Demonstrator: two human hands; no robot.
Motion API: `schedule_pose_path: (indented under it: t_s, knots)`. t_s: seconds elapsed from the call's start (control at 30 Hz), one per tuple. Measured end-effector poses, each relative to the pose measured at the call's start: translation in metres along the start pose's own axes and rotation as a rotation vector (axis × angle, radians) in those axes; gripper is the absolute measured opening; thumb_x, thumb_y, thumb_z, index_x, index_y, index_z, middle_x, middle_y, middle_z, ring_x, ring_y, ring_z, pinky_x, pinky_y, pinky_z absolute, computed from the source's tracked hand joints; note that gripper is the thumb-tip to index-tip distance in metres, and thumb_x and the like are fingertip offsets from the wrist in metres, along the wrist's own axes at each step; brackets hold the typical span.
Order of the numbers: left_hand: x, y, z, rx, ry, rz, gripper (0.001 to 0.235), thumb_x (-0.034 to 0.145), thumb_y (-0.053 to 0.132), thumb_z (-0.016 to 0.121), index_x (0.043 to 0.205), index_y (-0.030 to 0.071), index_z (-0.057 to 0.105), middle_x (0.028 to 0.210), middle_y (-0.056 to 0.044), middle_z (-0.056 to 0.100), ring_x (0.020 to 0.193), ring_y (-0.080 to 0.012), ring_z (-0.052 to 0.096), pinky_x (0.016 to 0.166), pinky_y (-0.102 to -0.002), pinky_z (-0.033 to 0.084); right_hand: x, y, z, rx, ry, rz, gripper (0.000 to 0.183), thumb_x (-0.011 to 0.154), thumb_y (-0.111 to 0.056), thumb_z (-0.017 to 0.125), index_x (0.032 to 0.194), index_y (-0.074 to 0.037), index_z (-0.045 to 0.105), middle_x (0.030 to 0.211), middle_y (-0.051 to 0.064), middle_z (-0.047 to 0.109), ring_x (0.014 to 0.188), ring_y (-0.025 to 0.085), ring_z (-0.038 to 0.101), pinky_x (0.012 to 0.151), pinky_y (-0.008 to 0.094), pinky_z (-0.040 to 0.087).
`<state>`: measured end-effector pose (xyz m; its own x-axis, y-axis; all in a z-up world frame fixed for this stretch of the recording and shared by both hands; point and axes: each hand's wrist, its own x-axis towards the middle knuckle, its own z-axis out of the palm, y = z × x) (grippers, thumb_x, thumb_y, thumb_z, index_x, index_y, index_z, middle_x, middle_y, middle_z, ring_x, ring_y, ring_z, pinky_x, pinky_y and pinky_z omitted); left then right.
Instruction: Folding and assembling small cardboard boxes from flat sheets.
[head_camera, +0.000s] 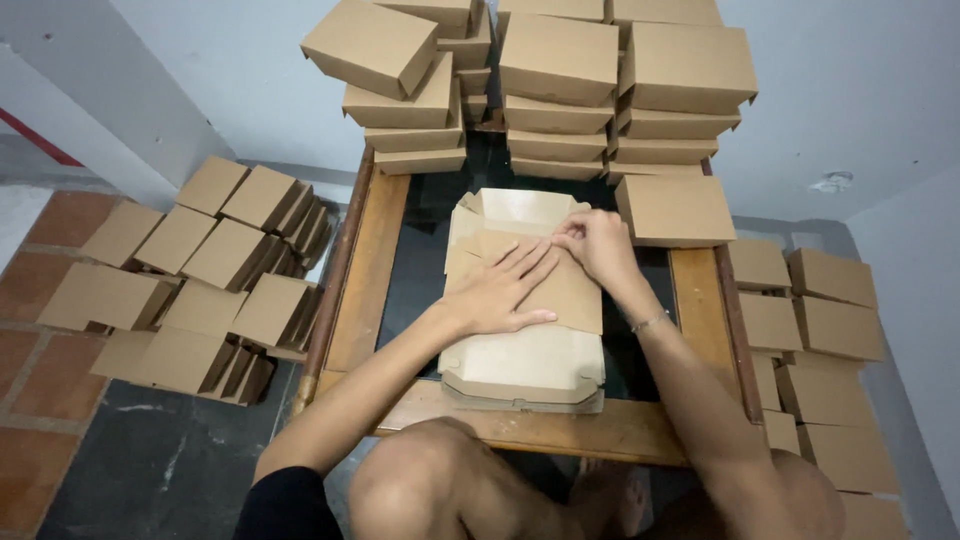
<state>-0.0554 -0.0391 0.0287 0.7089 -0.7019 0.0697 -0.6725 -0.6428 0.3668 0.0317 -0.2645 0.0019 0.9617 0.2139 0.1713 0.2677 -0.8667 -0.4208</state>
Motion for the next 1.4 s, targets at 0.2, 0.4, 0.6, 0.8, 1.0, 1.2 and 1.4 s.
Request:
schedule_pose_path:
  t_s: [0.2, 0.4, 0.6, 0.8, 1.0, 1.2, 1.4]
  knots:
    - [0.004, -0.004, 0.009, 0.044, -0.03, 0.035, 0.086, 0.097, 0.069, 0.034, 0.162, 0.013, 0.025, 0.167, -0.013, 0.026, 0.155, -0.0276, 0.022, 0.128, -0.047, 0.012, 0.026, -0.024, -0.01, -0.016, -0.201, 0.156, 0.008, 0.076, -0.019, 0.085, 0.078, -0.024, 0.079, 0.081, 0.002, 0.077, 0.093, 0.035, 0.074, 0.084, 0.049, 0.059]
    - [0.006, -0.007, 0.009, 0.064, -0.016, 0.06, 0.082, 0.099, 0.068, 0.031, 0.16, 0.013, 0.028, 0.167, -0.011, 0.029, 0.156, -0.0243, 0.021, 0.129, -0.046, 0.012, 0.045, -0.02, 0.009, -0.151, -0.218, 0.203, 0.012, 0.072, -0.018, 0.085, 0.069, -0.027, 0.078, 0.074, 0.007, 0.074, 0.083, 0.039, 0.075, 0.074, 0.051, 0.062]
    - [0.004, -0.001, 0.0, 0.092, 0.005, 0.067, 0.079, 0.099, 0.068, 0.034, 0.158, 0.015, 0.035, 0.164, -0.009, 0.037, 0.155, -0.0226, 0.025, 0.128, -0.044, 0.014, 0.043, -0.043, 0.008, -0.011, -0.254, 0.186, 0.008, 0.076, -0.01, 0.081, 0.075, -0.018, 0.08, 0.075, 0.017, 0.075, 0.091, 0.045, 0.074, 0.08, 0.054, 0.06]
    - [0.006, -0.01, 0.011, 0.088, 0.015, 0.065, 0.075, 0.097, 0.07, 0.033, 0.153, 0.021, 0.043, 0.16, -0.003, 0.042, 0.153, -0.0213, 0.029, 0.129, -0.044, 0.015, 0.05, -0.076, 0.016, 0.017, -0.25, 0.144, 0.009, 0.077, -0.01, 0.08, 0.072, -0.018, 0.08, 0.065, 0.014, 0.073, 0.086, 0.042, 0.075, 0.081, 0.051, 0.06]
    - [0.006, -0.011, 0.015, 0.11, 0.017, 0.056, 0.072, 0.096, 0.071, 0.033, 0.144, 0.022, 0.054, 0.15, -0.003, 0.054, 0.147, -0.0193, 0.039, 0.127, -0.043, 0.017, 0.058, -0.101, 0.037, 0.044, -0.234, 0.073, 0.015, 0.073, -0.007, 0.08, 0.064, -0.018, 0.077, 0.065, 0.017, 0.072, 0.081, 0.043, 0.075, 0.073, 0.052, 0.06]
    - [0.004, -0.008, 0.016, -0.005, 0.073, 0.035, 0.072, 0.094, 0.07, 0.04, 0.135, 0.016, 0.062, 0.141, -0.01, 0.062, 0.14, -0.0241, 0.049, 0.124, -0.046, 0.022, 0.053, -0.097, 0.029, -0.063, -0.224, 0.01, 0.003, 0.078, -0.013, 0.078, 0.079, -0.009, 0.078, 0.077, 0.022, 0.074, 0.088, 0.047, 0.074, 0.077, 0.058, 0.059]
    - [0.0, -0.001, 0.0, -0.029, 0.058, 0.03, 0.078, 0.093, 0.071, 0.045, 0.15, 0.018, 0.048, 0.156, -0.012, 0.047, 0.148, -0.0272, 0.039, 0.127, -0.047, 0.021, 0.031, -0.043, 0.002, -0.213, -0.252, 0.108, 0.043, 0.08, -0.045, 0.084, 0.099, -0.007, 0.078, 0.098, 0.025, 0.074, 0.103, 0.051, 0.07, 0.087, 0.062, 0.056]
